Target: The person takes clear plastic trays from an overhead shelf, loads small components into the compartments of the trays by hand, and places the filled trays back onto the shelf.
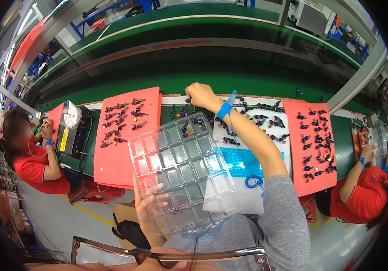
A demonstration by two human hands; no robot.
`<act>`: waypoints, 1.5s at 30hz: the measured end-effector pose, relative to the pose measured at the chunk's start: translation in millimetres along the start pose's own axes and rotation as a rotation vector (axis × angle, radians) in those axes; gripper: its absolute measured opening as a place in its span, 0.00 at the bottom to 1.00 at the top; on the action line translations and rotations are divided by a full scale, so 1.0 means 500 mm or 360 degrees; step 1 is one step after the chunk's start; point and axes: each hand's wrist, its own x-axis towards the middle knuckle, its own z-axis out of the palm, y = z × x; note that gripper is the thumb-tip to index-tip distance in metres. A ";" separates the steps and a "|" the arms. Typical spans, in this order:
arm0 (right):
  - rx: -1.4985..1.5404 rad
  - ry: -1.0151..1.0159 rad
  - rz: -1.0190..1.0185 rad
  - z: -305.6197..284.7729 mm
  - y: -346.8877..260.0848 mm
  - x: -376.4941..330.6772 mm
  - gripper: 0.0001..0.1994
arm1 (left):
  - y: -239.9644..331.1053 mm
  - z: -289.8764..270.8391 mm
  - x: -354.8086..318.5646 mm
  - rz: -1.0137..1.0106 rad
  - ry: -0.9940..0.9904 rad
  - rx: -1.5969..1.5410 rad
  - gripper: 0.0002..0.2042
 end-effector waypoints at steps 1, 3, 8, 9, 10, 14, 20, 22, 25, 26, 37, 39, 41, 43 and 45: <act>-0.0006 0.0181 -0.0004 -0.008 -0.006 -0.005 0.10 | 0.000 -0.001 -0.001 -0.0001 0.0006 -0.0002 0.49; 0.0079 0.0426 -0.0034 -0.040 -0.032 -0.019 0.09 | 0.000 -0.001 0.001 -0.0012 0.0003 -0.0018 0.49; 0.0873 -0.0001 -0.0584 -0.112 -0.155 -0.076 0.08 | 0.004 -0.005 0.003 -0.0028 0.0026 0.0000 0.48; 0.0825 -0.0133 -0.0655 -0.118 -0.176 -0.093 0.08 | 0.004 -0.006 0.004 -0.0035 0.0029 0.0022 0.48; 0.0669 -0.0096 -0.0758 -0.117 -0.187 -0.110 0.10 | 0.003 -0.002 0.007 -0.0039 0.0015 0.0020 0.48; 0.0737 -0.0383 -0.0752 -0.112 -0.207 -0.117 0.15 | 0.006 0.004 0.004 -0.0018 0.0002 -0.0006 0.48; 0.0888 -0.0104 -0.0418 -0.068 -0.146 0.006 0.17 | 0.002 -0.014 -0.014 0.0002 0.0043 -0.0014 0.48; 0.0474 0.0040 -0.0451 0.000 -0.098 0.042 0.14 | 0.000 -0.013 -0.012 -0.0004 0.0020 -0.0020 0.48; 0.0376 -0.0306 -0.0344 0.033 -0.098 0.056 0.10 | 0.002 -0.015 -0.017 -0.0011 0.0009 -0.0015 0.48; 0.0412 -0.0285 -0.0382 0.041 -0.091 0.058 0.07 | 0.003 -0.014 -0.016 -0.0020 -0.0003 0.0001 0.48; 0.1008 -0.0374 -0.0788 -0.100 -0.214 -0.053 0.10 | 0.005 -0.012 -0.002 -0.0070 -0.0051 0.0038 0.49; 0.0775 -0.0508 -0.0852 -0.102 -0.232 -0.073 0.13 | 0.003 -0.010 0.002 -0.0078 -0.0076 0.0028 0.49; 0.0816 -0.0645 -0.0834 -0.116 -0.229 -0.071 0.14 | 0.000 -0.012 0.004 -0.0087 -0.0088 0.0044 0.49; 0.0948 -0.0407 -0.0728 -0.118 -0.202 -0.048 0.13 | -0.003 -0.016 0.000 -0.0082 -0.0080 0.0060 0.49; 0.0753 -0.0029 -0.0516 -0.090 -0.150 -0.010 0.11 | -0.003 -0.020 -0.006 -0.0055 -0.0047 0.0076 0.49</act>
